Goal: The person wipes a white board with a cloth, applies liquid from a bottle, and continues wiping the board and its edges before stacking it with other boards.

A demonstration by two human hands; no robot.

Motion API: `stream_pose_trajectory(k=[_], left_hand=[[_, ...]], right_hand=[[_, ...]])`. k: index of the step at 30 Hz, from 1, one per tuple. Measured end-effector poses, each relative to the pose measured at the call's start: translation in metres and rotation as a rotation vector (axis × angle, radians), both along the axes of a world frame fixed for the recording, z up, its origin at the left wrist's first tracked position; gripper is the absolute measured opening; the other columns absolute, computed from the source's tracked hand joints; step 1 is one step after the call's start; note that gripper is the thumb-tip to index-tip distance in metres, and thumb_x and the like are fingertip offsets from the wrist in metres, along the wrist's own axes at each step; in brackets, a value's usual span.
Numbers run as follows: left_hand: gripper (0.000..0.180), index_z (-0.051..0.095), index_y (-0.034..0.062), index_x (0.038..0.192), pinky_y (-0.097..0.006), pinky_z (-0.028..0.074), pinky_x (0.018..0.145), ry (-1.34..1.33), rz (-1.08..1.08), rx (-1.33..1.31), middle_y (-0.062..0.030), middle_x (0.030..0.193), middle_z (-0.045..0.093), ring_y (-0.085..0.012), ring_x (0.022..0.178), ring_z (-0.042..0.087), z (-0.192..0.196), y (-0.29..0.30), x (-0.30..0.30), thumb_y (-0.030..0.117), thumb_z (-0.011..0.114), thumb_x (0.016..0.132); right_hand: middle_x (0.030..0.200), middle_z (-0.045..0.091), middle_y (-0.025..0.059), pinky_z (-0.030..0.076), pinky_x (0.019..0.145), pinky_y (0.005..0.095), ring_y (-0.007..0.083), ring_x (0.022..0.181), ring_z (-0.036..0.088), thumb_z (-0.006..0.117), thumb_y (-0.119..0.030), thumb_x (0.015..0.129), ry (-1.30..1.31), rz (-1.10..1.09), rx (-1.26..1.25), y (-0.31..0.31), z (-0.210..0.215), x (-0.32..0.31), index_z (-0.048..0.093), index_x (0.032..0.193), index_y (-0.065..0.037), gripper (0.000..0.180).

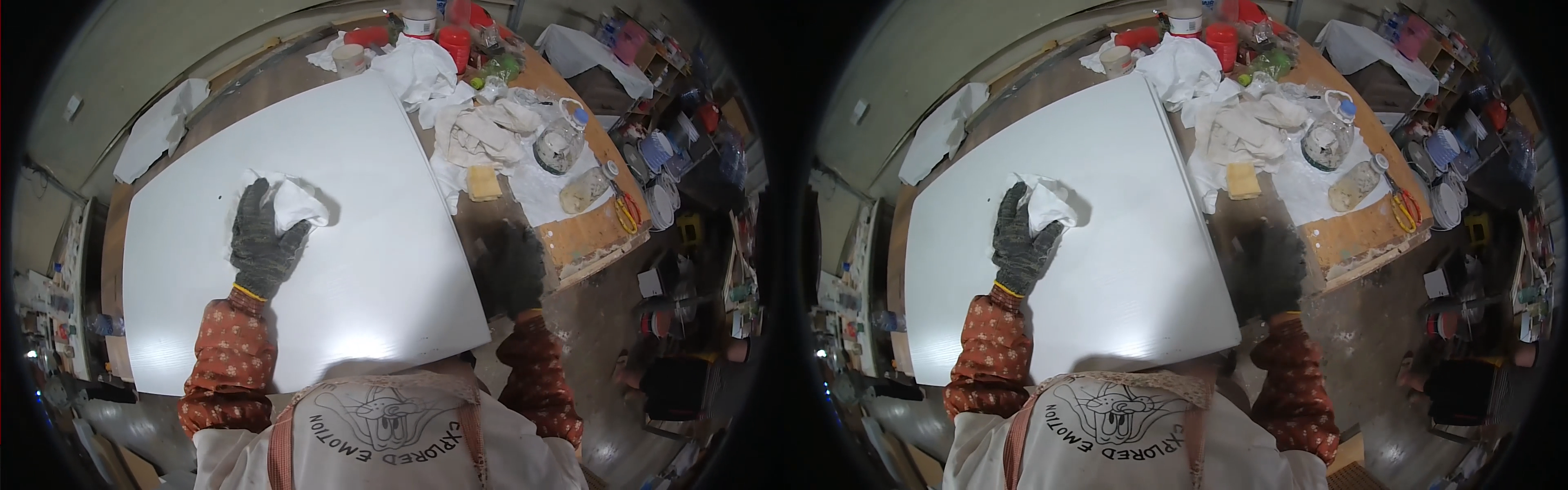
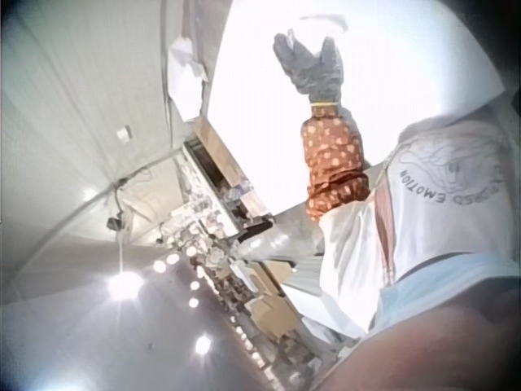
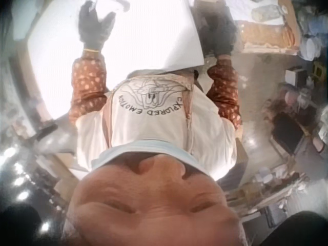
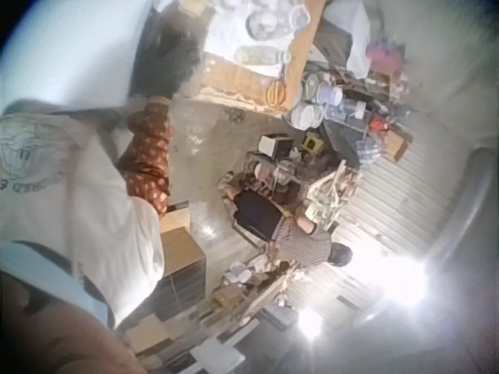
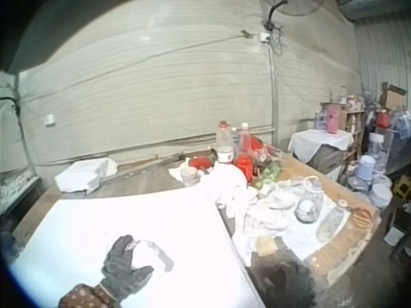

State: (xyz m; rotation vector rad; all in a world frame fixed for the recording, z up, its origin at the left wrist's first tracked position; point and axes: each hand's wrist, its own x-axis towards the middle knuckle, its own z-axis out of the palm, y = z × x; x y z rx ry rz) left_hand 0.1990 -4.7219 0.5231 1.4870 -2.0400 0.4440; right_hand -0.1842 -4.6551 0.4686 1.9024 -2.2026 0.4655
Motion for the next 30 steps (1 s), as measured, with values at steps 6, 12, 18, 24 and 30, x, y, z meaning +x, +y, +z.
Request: stream_pose_trajectory(k=[6, 12, 18, 24, 30], left_hand=[[0.069, 0.048, 0.0027, 0.134, -0.044, 0.042, 0.1, 0.046, -0.064, 0.04, -0.0181, 0.125, 0.056, -0.0356, 0.116, 0.053, -0.008, 0.0, 0.005, 0.034, 0.075, 0.078], [0.056, 0.049, 0.007, 0.135, -0.05, 0.036, 0.104, -0.052, -0.189, 0.104, -0.0121, 0.132, 0.054, -0.0335, 0.119, 0.051, 0.01, 0.007, -0.002, 0.032, 0.059, 0.085], [0.062, 0.051, 0.0127, 0.135, -0.052, 0.035, 0.105, -0.063, -0.222, 0.179, -0.0122, 0.134, 0.053, -0.0345, 0.12, 0.05, 0.011, 0.023, -0.002, 0.029, 0.062, 0.076], [0.075, 0.048, 0.0156, 0.138, -0.053, 0.033, 0.107, 0.004, -0.212, 0.218, -0.0126, 0.137, 0.049, -0.035, 0.123, 0.047, 0.013, 0.013, -0.008, 0.027, 0.07, 0.067], [0.066, 0.052, 0.0183, 0.133, -0.053, 0.036, 0.105, -0.021, -0.142, 0.238, -0.0129, 0.13, 0.054, -0.0349, 0.115, 0.054, 0.013, 0.002, -0.005, 0.021, 0.067, 0.069]], right_hand=[[0.123, 0.054, 0.0187, 0.042, 0.095, 0.0476, 0.0386, 0.115, 0.05, 0.068, -0.03, 0.081, -0.678, 0.374, -0.082, 0.024, 0.055, 0.019, 0.047, 0.135, -0.006, 0.063], [0.117, 0.056, 0.0123, 0.042, 0.091, 0.047, 0.0377, 0.105, 0.052, 0.068, -0.031, 0.081, -0.171, 0.595, -0.079, -0.032, 0.084, 0.065, 0.052, 0.128, -0.005, 0.057], [0.125, 0.052, 0.0142, 0.04, 0.095, 0.046, 0.0354, 0.111, 0.049, 0.061, -0.042, 0.083, -0.104, 0.637, 0.026, -0.226, 0.063, 0.105, 0.053, 0.126, -0.014, 0.052], [0.136, 0.047, 0.0166, 0.04, 0.097, 0.0452, 0.0338, 0.117, 0.049, 0.052, -0.036, 0.092, 0.402, 0.856, -0.19, -0.273, 0.038, 0.074, 0.049, 0.131, -0.014, 0.045], [0.141, 0.045, 0.0182, 0.036, 0.104, 0.0447, 0.0338, 0.125, 0.046, 0.062, -0.026, 0.091, 0.18, 0.934, -0.197, -0.136, 0.05, 0.065, 0.03, 0.142, -0.005, 0.064]])
